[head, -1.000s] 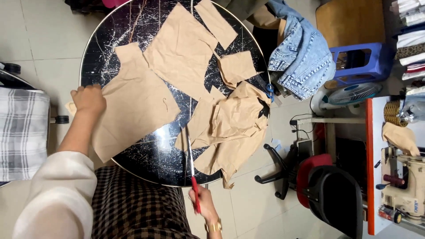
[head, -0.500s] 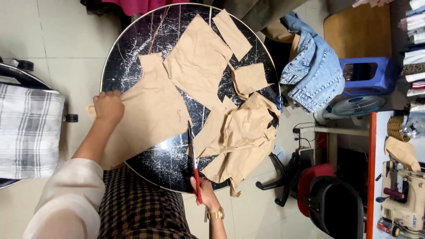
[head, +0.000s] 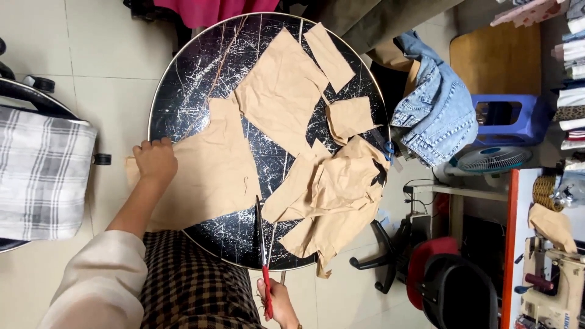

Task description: Cutting out garment patterns from brown paper using scissors on a round table in a workspace.

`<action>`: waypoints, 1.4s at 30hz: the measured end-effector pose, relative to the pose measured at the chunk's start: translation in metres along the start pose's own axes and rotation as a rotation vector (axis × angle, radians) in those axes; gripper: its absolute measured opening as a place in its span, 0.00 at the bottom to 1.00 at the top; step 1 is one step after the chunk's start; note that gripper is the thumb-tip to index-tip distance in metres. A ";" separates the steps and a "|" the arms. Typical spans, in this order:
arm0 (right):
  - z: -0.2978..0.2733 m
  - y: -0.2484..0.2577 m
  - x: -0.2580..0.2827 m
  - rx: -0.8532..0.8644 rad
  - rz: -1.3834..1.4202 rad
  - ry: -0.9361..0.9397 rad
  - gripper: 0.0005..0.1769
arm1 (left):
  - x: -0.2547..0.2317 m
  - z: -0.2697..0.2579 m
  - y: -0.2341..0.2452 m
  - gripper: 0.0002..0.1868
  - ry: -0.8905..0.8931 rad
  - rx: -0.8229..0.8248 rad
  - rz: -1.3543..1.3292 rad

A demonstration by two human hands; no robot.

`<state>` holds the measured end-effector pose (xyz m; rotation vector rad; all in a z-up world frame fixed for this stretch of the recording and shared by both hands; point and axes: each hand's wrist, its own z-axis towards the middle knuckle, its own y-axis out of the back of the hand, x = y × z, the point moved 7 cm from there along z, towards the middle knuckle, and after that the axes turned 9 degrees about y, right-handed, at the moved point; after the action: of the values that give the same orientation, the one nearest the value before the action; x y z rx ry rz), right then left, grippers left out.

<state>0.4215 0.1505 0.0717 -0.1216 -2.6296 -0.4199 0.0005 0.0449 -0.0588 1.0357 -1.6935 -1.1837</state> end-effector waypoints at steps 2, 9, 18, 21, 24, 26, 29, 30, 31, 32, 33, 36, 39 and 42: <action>0.000 0.001 0.003 -0.013 -0.033 0.007 0.26 | -0.003 -0.006 0.010 0.11 0.014 0.006 0.017; -0.001 0.003 0.008 -0.019 -0.027 -0.018 0.27 | -0.049 -0.045 0.105 0.22 -0.140 -0.258 -0.282; -0.008 -0.003 0.005 -0.002 0.161 0.020 0.27 | -0.107 -0.041 0.053 0.33 -0.364 0.012 -0.272; -0.014 -0.006 -0.012 0.035 0.234 0.013 0.25 | -0.100 -0.038 0.043 0.33 -0.327 0.015 -0.298; -0.019 -0.009 -0.033 0.084 0.294 -0.032 0.24 | -0.090 -0.042 0.049 0.32 -0.300 -0.151 -0.354; -0.017 -0.009 -0.037 0.100 0.322 -0.056 0.24 | -0.085 -0.045 0.058 0.32 -0.294 -0.286 -0.383; -0.010 -0.007 -0.029 0.158 0.251 0.021 0.28 | -0.085 -0.046 0.058 0.32 -0.293 -0.294 -0.397; -0.005 -0.007 -0.023 0.208 0.221 0.129 0.29 | -0.086 -0.046 0.056 0.32 -0.292 -0.261 -0.401; -0.001 -0.008 -0.016 0.259 0.190 0.241 0.31 | -0.085 -0.044 0.055 0.31 -0.290 -0.231 -0.404; 0.006 -0.007 -0.016 0.259 0.190 0.241 0.31 | -0.086 -0.044 0.055 0.31 -0.289 -0.231 -0.404; 0.013 -0.007 -0.016 0.278 0.232 0.247 0.28 | -0.085 -0.045 0.058 0.31 -0.294 -0.274 -0.406; 0.032 -0.008 -0.021 0.319 0.446 0.207 0.20 | -0.084 -0.047 0.059 0.31 -0.291 -0.309 -0.381; 0.043 -0.007 -0.016 0.318 0.532 0.147 0.18 | -0.084 -0.046 0.058 0.31 -0.297 -0.272 -0.411; 0.044 -0.003 -0.001 0.279 0.346 0.145 0.21 | -0.085 -0.044 0.054 0.31 -0.302 -0.213 -0.462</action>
<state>0.4020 0.1612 0.0332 -0.4284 -2.4296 0.0548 0.0606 0.1227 -0.0100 1.1954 -1.5429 -1.8548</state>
